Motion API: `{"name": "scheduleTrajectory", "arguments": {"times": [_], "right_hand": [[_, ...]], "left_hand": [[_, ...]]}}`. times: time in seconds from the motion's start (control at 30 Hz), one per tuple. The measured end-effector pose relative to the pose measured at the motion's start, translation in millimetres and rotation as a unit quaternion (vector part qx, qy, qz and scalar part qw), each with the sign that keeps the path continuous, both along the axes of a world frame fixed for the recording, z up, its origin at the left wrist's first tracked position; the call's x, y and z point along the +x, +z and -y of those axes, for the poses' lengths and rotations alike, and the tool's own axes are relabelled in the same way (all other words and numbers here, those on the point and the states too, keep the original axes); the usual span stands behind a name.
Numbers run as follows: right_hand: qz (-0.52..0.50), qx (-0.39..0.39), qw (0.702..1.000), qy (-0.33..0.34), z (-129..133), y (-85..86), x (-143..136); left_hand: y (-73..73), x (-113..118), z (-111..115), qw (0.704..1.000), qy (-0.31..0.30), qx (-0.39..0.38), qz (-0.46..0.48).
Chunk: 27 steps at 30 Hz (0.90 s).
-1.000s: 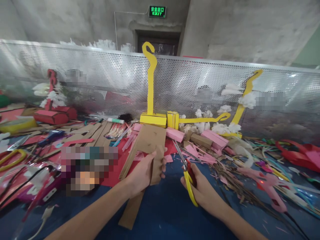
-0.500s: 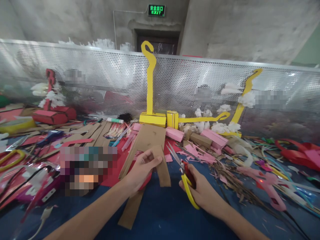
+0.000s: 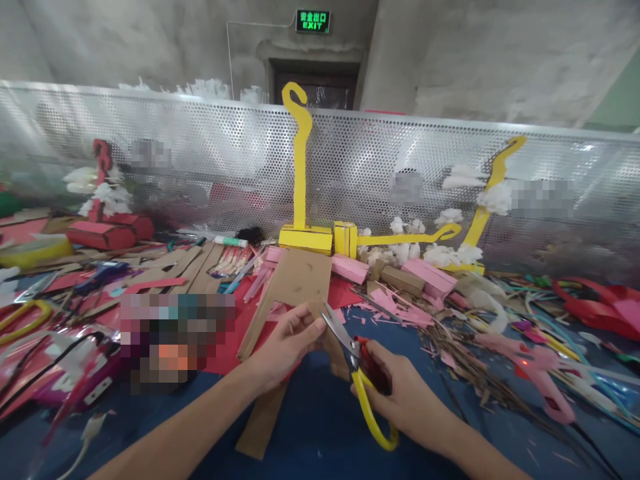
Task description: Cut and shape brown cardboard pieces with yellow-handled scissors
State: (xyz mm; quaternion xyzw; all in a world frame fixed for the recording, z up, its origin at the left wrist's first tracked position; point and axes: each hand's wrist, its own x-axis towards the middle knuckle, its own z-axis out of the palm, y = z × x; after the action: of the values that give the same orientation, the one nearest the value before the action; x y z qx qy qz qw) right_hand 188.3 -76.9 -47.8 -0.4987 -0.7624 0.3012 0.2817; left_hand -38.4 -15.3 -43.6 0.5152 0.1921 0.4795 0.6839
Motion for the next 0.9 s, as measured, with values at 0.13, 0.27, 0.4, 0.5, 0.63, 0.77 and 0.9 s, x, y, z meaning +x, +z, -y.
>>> {"name": "scheduleTrajectory", "arguments": {"times": [0.13, 0.27, 0.4, 0.5, 0.63, 0.77, 0.9], "right_hand": [[0.002, -0.002, 1.000, -0.014, -0.8, 1.9, 0.2], [-0.055, -0.033, 0.998, -0.016, -1.4, 2.9, -0.9], [-0.068, -0.034, 0.997, -0.021, -2.9, 1.6, -0.1], [-0.045, -0.023, 0.998, -0.038, -5.6, -0.3, 1.8], [-0.022, -0.004, 0.999, -0.048, -6.7, -1.1, 0.1], [-0.047, 0.018, 0.995, -0.083, -5.3, 0.2, -2.7], [-0.045, 0.038, 0.996, -0.073, -4.0, 2.6, 0.2]], "left_hand": [[1.2, 0.8, 2.3, 1.000, -0.019, -0.015, 0.020], [1.7, 2.0, 3.8, 0.999, -0.014, -0.035, 0.026], [0.9, 2.2, 3.2, 0.999, -0.010, -0.034, 0.020], [1.1, 1.6, 2.6, 0.999, -0.007, -0.039, 0.021], [3.0, 1.3, 2.8, 0.999, 0.005, -0.039, 0.027], [5.7, 2.5, 2.1, 0.997, 0.029, -0.046, 0.046], [8.1, 3.2, 0.0, 0.994, 0.061, -0.060, 0.066]]}}
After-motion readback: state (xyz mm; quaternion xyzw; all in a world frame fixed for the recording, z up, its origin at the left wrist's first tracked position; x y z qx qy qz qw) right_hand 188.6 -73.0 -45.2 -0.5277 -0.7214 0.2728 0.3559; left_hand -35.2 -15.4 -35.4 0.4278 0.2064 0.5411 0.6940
